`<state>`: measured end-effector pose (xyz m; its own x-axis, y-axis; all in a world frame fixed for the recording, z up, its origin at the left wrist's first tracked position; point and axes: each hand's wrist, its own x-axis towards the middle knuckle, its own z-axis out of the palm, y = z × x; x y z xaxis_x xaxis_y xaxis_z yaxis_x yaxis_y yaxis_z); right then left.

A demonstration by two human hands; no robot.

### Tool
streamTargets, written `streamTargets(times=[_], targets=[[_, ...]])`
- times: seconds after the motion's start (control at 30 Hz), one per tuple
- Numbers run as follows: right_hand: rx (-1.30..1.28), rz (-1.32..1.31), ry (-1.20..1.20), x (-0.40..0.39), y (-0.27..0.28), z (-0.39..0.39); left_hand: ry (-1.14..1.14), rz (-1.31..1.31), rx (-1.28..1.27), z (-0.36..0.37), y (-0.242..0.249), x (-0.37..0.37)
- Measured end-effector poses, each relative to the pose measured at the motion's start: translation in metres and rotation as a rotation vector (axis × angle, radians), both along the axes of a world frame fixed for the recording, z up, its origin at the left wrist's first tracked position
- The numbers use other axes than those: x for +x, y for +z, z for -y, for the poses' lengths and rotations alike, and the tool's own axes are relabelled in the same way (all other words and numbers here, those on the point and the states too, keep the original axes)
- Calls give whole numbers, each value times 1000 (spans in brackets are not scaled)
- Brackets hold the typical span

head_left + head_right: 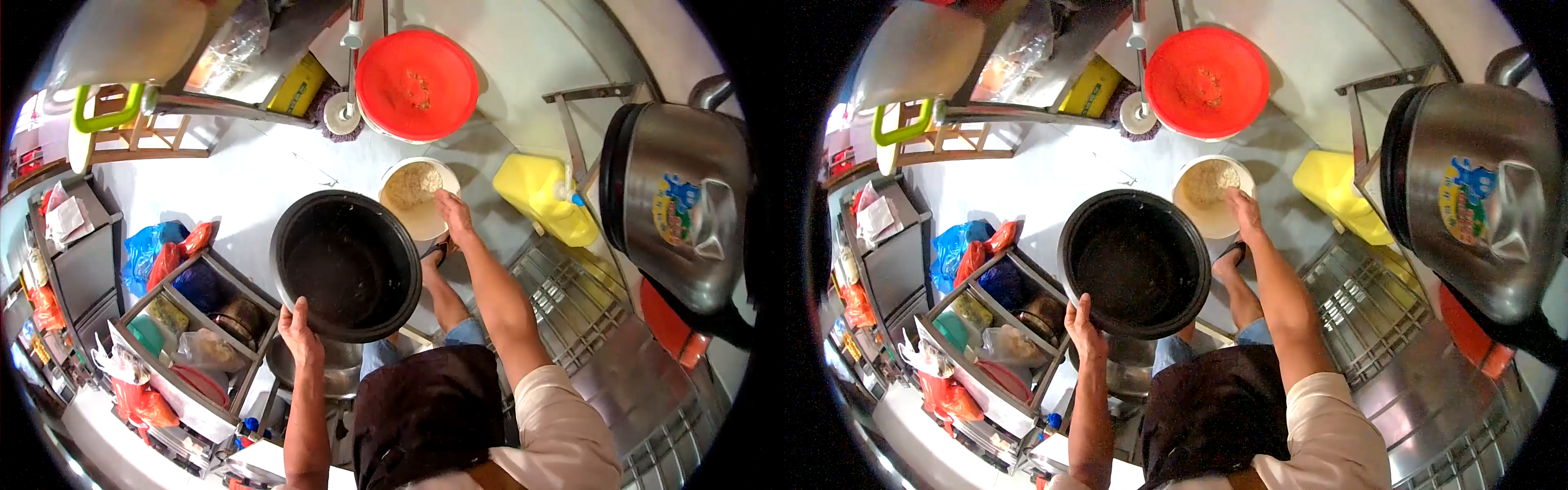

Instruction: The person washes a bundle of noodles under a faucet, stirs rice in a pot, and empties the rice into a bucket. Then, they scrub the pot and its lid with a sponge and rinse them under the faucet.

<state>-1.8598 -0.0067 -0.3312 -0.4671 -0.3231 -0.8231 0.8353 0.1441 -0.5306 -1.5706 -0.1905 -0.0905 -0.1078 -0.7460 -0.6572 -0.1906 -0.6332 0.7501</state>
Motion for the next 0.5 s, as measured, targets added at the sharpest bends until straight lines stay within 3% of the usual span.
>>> streamTargets(times=[0.17, 0.23, 0.5], targets=[[-161, 57, -60, -3, 78, 13, 97, -97, 3, 20, 39, 30], [-249, 104, -227, 1, 100, 12, 152, -108, -10, 29, 59, 44], [-211, 110, -306, 14, 218, 9, 243, -273, -74, 74, 132, 102]])
